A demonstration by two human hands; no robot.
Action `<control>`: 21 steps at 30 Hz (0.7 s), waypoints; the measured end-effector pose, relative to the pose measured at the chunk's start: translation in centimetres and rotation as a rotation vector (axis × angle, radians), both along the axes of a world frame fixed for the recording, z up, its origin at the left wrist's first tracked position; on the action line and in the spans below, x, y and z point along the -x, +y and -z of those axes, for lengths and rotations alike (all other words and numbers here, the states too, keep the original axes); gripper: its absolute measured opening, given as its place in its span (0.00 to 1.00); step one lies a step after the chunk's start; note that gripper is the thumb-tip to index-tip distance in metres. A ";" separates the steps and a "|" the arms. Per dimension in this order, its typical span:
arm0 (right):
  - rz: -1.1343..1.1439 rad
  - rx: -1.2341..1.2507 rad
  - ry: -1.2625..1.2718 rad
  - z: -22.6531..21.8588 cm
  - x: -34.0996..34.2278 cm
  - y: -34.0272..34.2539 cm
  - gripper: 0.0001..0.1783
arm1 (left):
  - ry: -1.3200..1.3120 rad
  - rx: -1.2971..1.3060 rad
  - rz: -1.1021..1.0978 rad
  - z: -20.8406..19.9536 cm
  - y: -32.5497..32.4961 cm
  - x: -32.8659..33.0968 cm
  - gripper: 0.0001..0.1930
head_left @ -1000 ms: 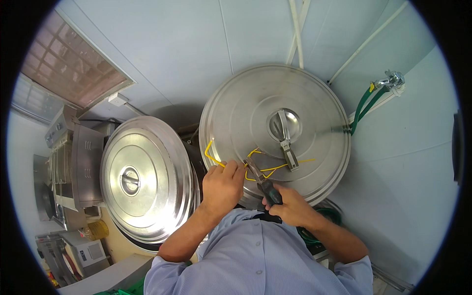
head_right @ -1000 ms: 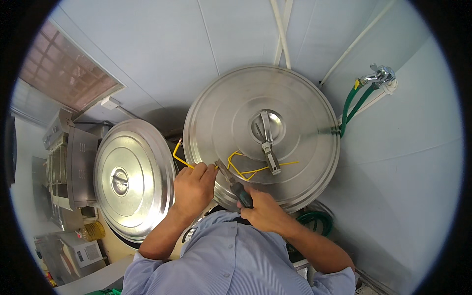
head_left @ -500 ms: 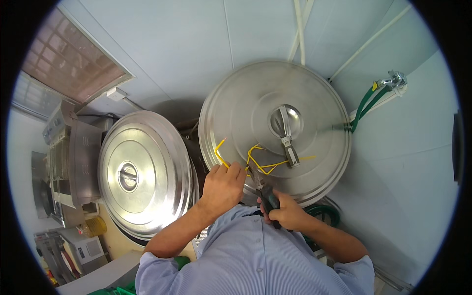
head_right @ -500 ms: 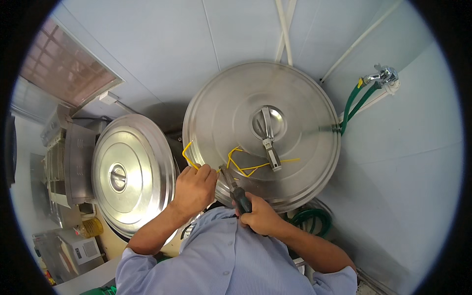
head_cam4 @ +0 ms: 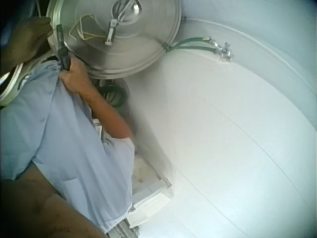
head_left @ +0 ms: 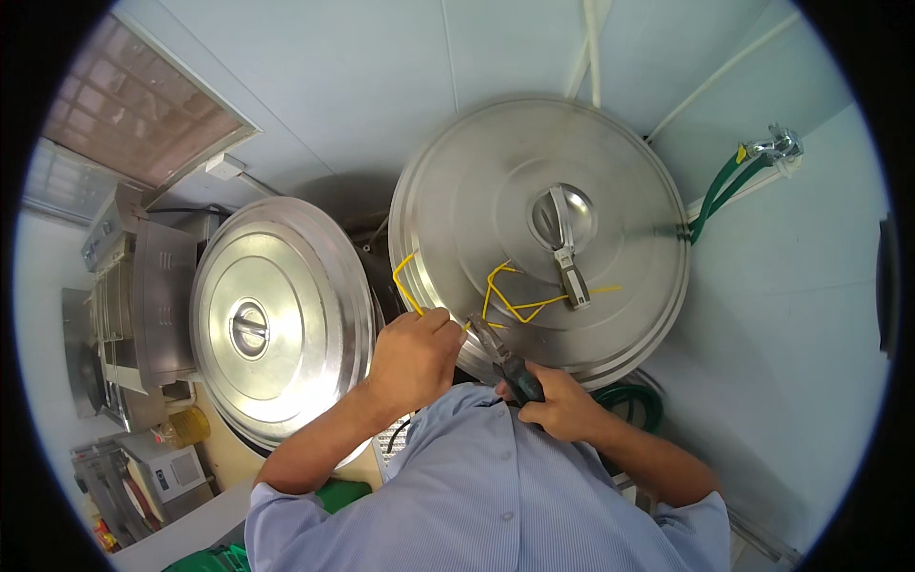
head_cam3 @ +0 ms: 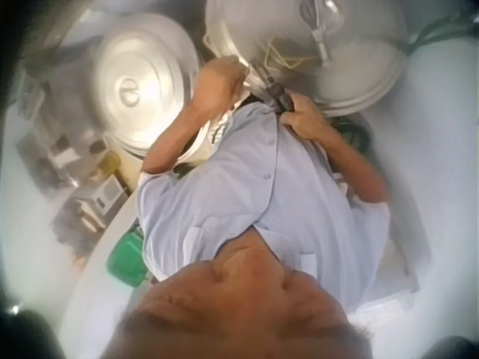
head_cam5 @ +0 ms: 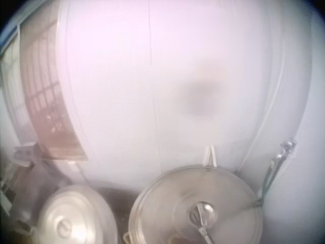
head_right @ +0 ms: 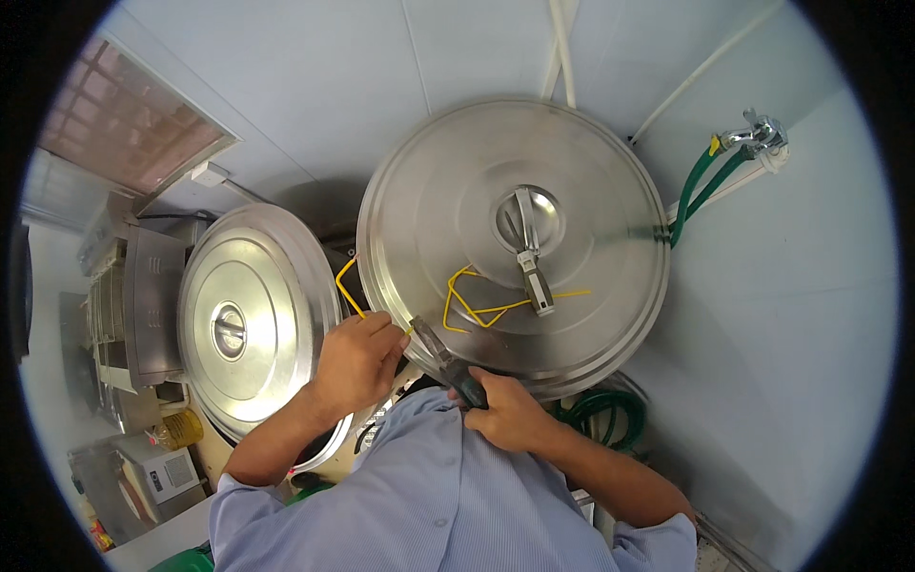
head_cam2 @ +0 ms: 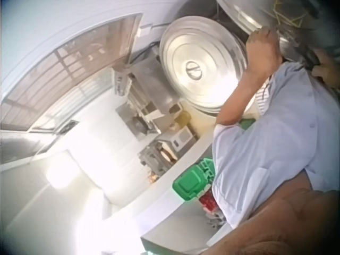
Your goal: The person works on an electrical distribution box mounted on a wall, using a screwdriver to tighten terminal screws and connect yellow wires. They also use pliers to strip the insulation from the ends of the wires and prepare them for connection.
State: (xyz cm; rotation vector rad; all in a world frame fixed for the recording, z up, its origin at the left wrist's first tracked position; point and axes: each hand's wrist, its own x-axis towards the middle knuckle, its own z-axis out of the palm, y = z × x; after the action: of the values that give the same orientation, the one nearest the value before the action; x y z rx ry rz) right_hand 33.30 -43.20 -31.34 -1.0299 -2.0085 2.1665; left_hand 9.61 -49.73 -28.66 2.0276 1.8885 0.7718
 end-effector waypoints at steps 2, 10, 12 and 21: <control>-0.039 -0.116 0.010 -0.5 0.2 0.5 0.22 | -0.037 -0.008 -0.055 0.0 -0.1 -0.3 0.05; -0.034 -0.082 0.016 -1.3 0.3 1.5 0.21 | -0.296 0.074 -0.138 0.1 0.6 -0.9 0.06; -0.032 -0.012 0.025 -1.3 0.2 1.8 0.20 | -0.322 0.099 -0.131 -0.1 0.7 -1.0 0.06; 0.076 0.181 0.012 -1.3 -0.1 1.6 0.20 | -0.351 0.158 -0.048 0.2 0.9 -0.6 0.08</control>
State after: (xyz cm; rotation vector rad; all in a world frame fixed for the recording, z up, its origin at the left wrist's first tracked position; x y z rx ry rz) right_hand 33.40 -41.63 -30.07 -1.0899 -1.7627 2.3426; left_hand 10.20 -48.82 -28.90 1.6349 1.7410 0.8923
